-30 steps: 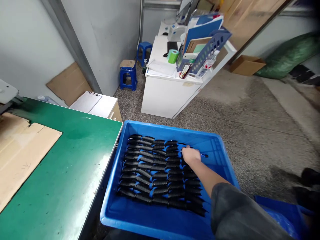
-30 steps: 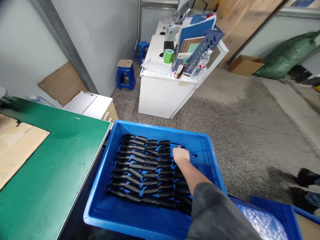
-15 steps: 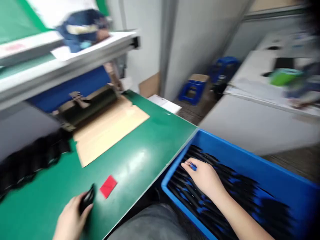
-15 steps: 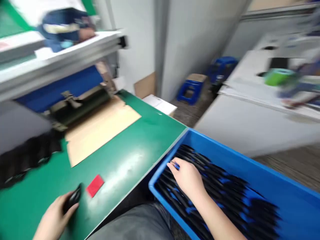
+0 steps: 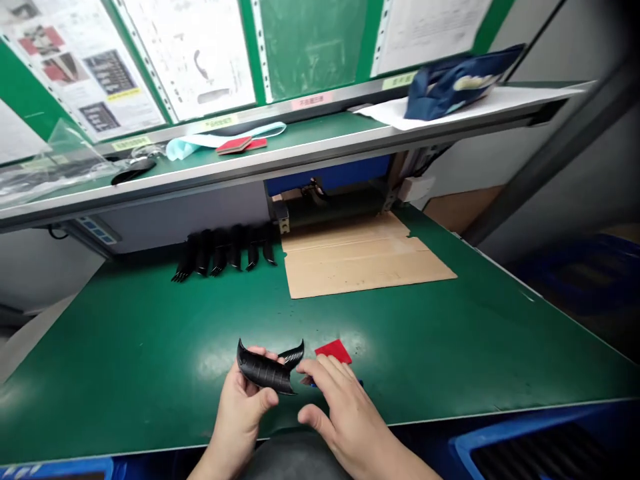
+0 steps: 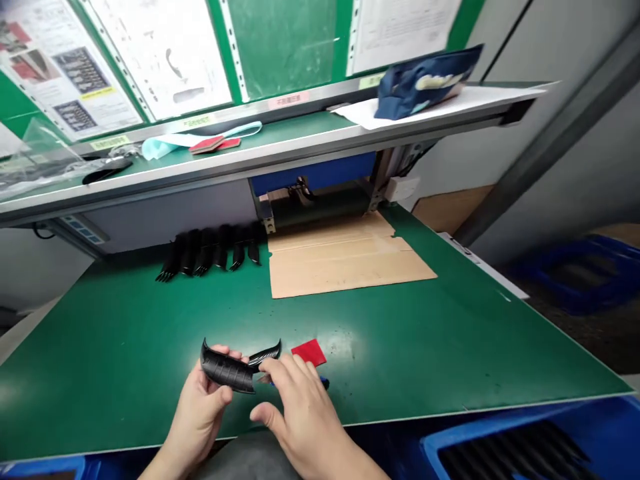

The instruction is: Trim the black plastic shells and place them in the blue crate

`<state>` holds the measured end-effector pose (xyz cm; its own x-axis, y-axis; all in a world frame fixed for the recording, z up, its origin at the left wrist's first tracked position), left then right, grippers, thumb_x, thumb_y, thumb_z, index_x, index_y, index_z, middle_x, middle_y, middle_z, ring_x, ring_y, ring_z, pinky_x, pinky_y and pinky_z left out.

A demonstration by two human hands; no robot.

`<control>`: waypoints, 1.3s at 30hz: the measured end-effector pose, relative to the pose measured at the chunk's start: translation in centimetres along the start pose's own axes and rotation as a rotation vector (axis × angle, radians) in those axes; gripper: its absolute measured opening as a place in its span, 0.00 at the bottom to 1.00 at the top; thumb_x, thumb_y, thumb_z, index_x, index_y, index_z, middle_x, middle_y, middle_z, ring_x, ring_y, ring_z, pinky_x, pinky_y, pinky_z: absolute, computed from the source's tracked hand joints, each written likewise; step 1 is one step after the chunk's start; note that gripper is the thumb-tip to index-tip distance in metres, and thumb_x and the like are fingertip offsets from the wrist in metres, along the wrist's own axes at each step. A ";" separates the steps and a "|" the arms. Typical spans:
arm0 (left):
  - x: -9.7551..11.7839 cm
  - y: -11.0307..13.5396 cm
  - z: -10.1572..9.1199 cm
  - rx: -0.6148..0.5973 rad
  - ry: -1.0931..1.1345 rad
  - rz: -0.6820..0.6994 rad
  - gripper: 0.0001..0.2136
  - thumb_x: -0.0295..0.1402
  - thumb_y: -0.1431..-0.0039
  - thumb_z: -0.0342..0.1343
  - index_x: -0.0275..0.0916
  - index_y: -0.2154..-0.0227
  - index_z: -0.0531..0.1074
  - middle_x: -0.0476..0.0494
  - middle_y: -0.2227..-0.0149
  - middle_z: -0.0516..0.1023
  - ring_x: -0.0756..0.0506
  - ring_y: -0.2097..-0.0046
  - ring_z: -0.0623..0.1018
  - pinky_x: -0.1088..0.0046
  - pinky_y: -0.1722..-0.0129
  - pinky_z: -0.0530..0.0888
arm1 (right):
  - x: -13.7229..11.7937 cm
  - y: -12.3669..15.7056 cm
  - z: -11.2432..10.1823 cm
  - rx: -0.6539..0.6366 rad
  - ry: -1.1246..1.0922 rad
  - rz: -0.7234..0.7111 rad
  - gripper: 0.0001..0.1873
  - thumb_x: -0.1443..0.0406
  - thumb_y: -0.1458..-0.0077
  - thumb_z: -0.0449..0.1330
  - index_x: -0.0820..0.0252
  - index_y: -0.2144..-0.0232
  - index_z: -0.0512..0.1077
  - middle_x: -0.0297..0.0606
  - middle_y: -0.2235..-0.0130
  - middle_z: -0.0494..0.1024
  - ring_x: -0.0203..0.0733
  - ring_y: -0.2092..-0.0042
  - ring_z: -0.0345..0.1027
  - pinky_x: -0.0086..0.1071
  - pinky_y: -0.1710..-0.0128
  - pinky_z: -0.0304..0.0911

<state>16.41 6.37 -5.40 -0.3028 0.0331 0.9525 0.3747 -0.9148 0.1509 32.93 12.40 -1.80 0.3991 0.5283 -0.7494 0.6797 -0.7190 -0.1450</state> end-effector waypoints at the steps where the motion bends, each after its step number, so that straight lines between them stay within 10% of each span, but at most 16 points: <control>1: 0.5 0.7 -0.2 0.026 0.094 0.004 0.32 0.41 0.63 0.71 0.43 0.53 0.65 0.41 0.54 0.75 0.39 0.51 0.76 0.64 0.51 0.73 | -0.7 -0.4 0.1 -0.010 0.046 -0.035 0.31 0.40 0.44 0.43 0.53 0.51 0.65 0.42 0.58 0.72 0.48 0.59 0.65 0.43 0.58 0.62; 23: 3.1 0.7 0.1 0.010 0.123 0.042 0.25 0.33 0.59 0.70 0.44 0.59 0.65 0.45 0.57 0.77 0.41 0.54 0.78 0.66 0.54 0.75 | -0.6 -5.0 0.5 -0.056 0.416 -0.273 0.37 0.39 0.44 0.29 0.57 0.75 0.65 0.36 0.74 0.70 0.39 0.72 0.55 0.36 0.70 0.43; 31: 2.1 -0.3 0.4 0.003 0.255 -0.002 0.27 0.32 0.61 0.71 0.47 0.57 0.65 0.49 0.56 0.76 0.42 0.52 0.77 0.65 0.51 0.74 | 0.8 -5.1 2.0 -0.505 -0.484 -0.093 0.31 0.38 0.44 0.38 0.58 0.78 0.55 0.27 0.77 0.54 0.32 0.75 0.48 0.28 0.75 0.45; 36: 1.7 -0.4 0.7 -0.025 0.326 -0.007 0.26 0.33 0.58 0.70 0.48 0.56 0.65 0.48 0.55 0.75 0.41 0.52 0.77 0.62 0.50 0.73 | 0.4 -5.3 1.6 -0.267 -0.586 0.004 0.32 0.35 0.50 0.44 0.58 0.70 0.60 0.32 0.69 0.63 0.36 0.67 0.55 0.30 0.68 0.52; 39: 2.1 -0.7 0.6 -0.001 0.319 -0.009 0.26 0.36 0.57 0.69 0.48 0.56 0.64 0.46 0.55 0.74 0.41 0.52 0.76 0.61 0.50 0.72 | 0.4 -5.0 2.1 -0.357 -0.622 0.007 0.34 0.36 0.47 0.40 0.59 0.71 0.63 0.33 0.71 0.63 0.37 0.69 0.56 0.31 0.69 0.52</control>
<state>16.01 7.31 -3.33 -0.5654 -0.0867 0.8202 0.3699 -0.9155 0.1583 28.41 15.32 -2.73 0.0519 0.0920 -0.9944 0.8808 -0.4734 0.0022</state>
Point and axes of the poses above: each hand's wrist, its own y-axis away from the middle knuckle, its own z-axis out of the palm, x = y × z, the point moved 5 cm from there along -y, towards the middle knuckle
